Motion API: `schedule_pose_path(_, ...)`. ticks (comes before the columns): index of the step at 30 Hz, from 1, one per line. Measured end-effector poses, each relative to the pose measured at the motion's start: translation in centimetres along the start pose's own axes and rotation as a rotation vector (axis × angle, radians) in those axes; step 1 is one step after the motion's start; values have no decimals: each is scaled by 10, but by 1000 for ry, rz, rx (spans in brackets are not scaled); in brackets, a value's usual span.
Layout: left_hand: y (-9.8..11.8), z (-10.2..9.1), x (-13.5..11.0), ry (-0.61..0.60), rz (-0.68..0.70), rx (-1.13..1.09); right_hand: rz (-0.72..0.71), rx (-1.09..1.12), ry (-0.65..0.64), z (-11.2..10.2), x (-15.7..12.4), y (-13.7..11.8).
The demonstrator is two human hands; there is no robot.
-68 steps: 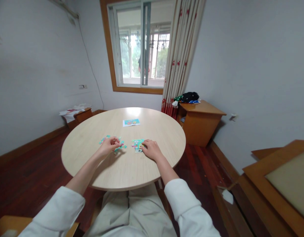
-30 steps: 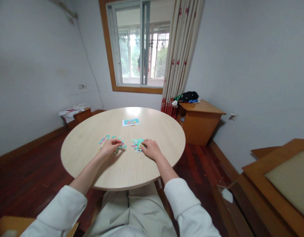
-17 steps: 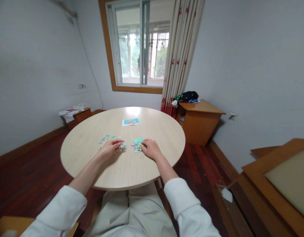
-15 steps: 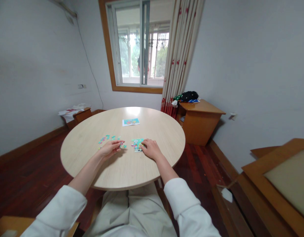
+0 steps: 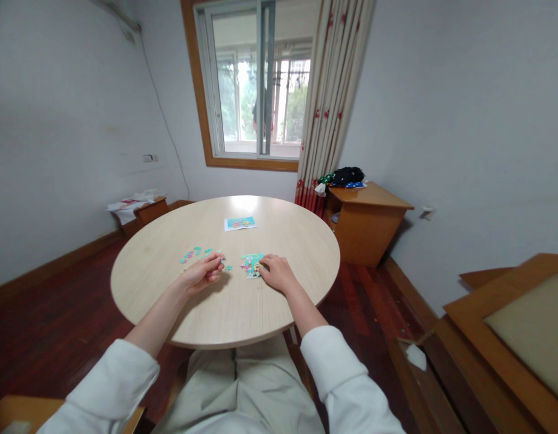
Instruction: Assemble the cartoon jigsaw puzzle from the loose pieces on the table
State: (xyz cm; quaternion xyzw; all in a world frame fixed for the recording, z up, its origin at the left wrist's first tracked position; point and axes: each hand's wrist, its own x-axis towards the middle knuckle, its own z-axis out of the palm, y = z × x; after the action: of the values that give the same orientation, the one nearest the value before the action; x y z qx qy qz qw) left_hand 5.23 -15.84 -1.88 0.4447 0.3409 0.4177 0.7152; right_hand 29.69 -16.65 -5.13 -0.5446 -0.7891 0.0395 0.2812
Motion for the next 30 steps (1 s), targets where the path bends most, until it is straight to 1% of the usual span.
schedule_pose_path(4,1,0,3,80,95,353,-9,4,-1,0,1,0)
schedule_pose_path(7,2,-2,6,86,119,488,-4,3,-2,-1,0,0)
schedule_pose_path(13,4,-7,10,115,151,513,-11,2,0,0,0,0)
schedule_pose_path(19,6,-6,11,131,170,500,-4,-10,-5,0,0,1)
schedule_pose_path(27,10,-4,12,143,125,465,-10,-17,-3,1,1,2)
schedule_pose_path(30,9,-4,13,156,134,474,-7,-17,-2,1,1,3)
